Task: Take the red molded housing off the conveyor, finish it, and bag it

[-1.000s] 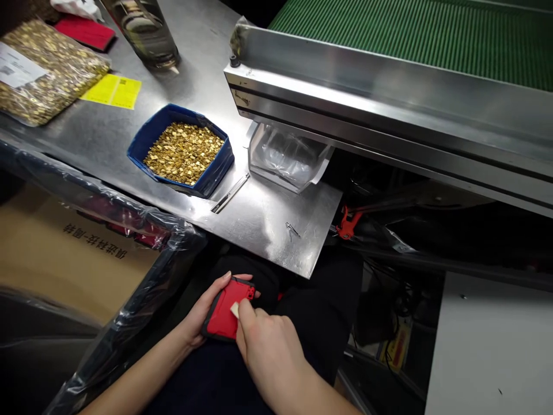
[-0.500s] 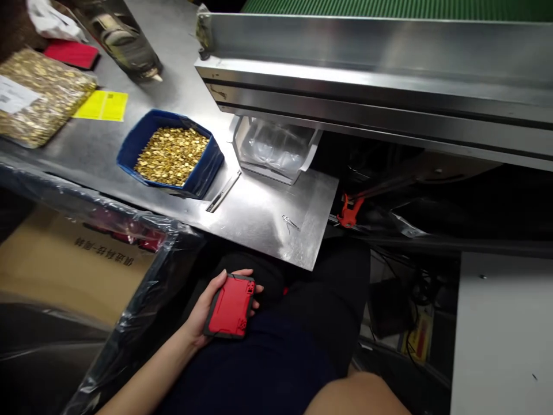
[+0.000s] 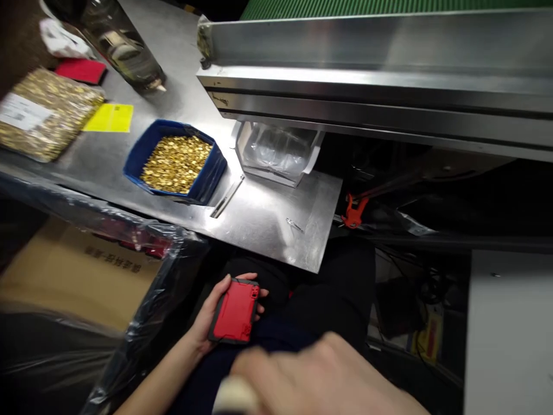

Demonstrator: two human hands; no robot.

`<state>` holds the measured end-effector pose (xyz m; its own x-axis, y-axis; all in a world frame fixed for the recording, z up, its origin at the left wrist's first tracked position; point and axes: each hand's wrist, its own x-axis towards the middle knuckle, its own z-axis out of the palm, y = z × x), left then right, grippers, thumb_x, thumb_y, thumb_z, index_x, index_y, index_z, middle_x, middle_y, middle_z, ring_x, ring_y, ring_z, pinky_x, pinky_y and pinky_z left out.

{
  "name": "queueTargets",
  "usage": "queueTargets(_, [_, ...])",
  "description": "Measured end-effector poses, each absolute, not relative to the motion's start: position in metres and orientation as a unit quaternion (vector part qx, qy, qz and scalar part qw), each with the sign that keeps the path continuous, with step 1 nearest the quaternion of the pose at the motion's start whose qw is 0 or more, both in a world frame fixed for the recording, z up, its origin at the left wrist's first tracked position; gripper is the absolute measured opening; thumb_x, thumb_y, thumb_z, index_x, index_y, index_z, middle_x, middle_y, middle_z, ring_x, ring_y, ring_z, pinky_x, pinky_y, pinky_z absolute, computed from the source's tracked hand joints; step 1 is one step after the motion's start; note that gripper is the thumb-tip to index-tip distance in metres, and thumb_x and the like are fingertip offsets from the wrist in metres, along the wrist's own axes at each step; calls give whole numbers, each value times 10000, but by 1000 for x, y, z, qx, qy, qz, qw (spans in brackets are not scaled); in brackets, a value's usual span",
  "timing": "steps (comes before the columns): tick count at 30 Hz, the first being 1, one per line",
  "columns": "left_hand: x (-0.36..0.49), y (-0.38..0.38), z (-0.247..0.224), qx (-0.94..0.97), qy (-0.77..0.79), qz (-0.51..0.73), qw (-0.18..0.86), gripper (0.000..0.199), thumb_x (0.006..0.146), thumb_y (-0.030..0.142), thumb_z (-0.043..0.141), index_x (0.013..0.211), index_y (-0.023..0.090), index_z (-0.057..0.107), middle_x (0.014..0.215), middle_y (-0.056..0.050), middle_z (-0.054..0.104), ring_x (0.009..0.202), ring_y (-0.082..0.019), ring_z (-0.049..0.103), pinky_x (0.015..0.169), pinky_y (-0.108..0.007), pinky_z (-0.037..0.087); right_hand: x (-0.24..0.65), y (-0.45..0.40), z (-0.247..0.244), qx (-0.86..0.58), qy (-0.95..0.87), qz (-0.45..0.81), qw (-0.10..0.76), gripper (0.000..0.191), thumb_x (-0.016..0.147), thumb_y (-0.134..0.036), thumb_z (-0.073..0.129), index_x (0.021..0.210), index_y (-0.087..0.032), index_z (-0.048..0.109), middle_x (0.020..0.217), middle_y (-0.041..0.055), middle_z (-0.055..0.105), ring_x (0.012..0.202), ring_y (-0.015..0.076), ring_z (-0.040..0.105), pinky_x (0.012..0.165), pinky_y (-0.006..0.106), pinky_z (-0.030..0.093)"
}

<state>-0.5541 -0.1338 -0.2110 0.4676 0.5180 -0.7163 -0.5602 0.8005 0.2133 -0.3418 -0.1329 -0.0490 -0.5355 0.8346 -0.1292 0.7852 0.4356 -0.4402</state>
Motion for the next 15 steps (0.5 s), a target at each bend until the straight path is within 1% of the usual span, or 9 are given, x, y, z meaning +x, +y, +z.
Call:
queueTargets(1, [-554, -132, -210, -31, 410, 314, 856, 552, 1006, 541, 560, 1361, 119, 571, 1155, -235, 735, 858, -324, 750, 754, -406, 613, -339, -122, -50, -472, -825, 310, 17, 329, 994, -186, 434, 1000, -267, 752, 569, -82, 704, 445, 136, 617, 623, 243, 517])
queueTargets(2, [-554, -131, -208, -37, 413, 314, 854, 538, 1014, 519, 560, 1371, 117, 568, 1161, -234, 735, 869, -317, 751, 766, -401, 617, -338, -113, -53, -465, -795, 389, -20, 216, 990, -239, 517, 1070, -307, 706, 720, -66, 771, 564, 155, 698, 576, 226, 477])
queueTargets(3, [-554, -130, -208, -40, 422, 311, 851, 536, 1017, 510, 560, 1381, 115, 565, 1165, -234, 735, 869, -314, 750, 765, -399, 621, -336, -106, -56, -462, -763, 449, -51, 175, 986, -271, 553, 1121, -316, 655, 835, -56, 795, 647, 169, 733, 574, 233, 451])
queueTargets(4, [-555, -129, -207, -41, 429, 310, 848, 547, 1016, 508, 564, 1396, 114, 557, 1173, -235, 734, 877, -319, 750, 766, -403, 624, -336, -101, -61, -463, -740, 483, -71, 171, 989, -290, 554, 1148, -305, 615, 898, -47, 797, 700, 182, 744, 588, 244, 435])
queueTargets(7, [-555, -127, -207, -37, 443, 300, 844, 577, 1005, 512, 581, 1429, 124, 541, 1188, -223, 734, 925, -350, 746, 792, -426, 628, -339, -100, -78, -477, -738, 471, -79, 113, 1007, -295, 507, 1091, -264, 576, 900, -25, 781, 719, 200, 732, 594, 271, 378])
queueTargets(10, [-554, -126, -206, -38, 449, 296, 842, 566, 1014, 500, 565, 1442, 131, 539, 1199, -209, 733, 984, -361, 736, 833, -433, 625, -343, -104, -89, -484, -744, 455, -70, 86, 1012, -297, 493, 1037, -243, 555, 893, -16, 773, 689, 189, 714, 576, 278, 339])
queueTargets(15, [-551, -126, -205, -40, 451, 301, 839, 556, 1011, 496, 569, 1429, 130, 558, 1198, -206, 736, 1032, -375, 730, 838, -422, 628, -343, -106, -96, -482, -749, 450, -60, 107, 1018, -316, 476, 1053, -240, 542, 906, -10, 775, 691, 191, 717, 573, 286, 325])
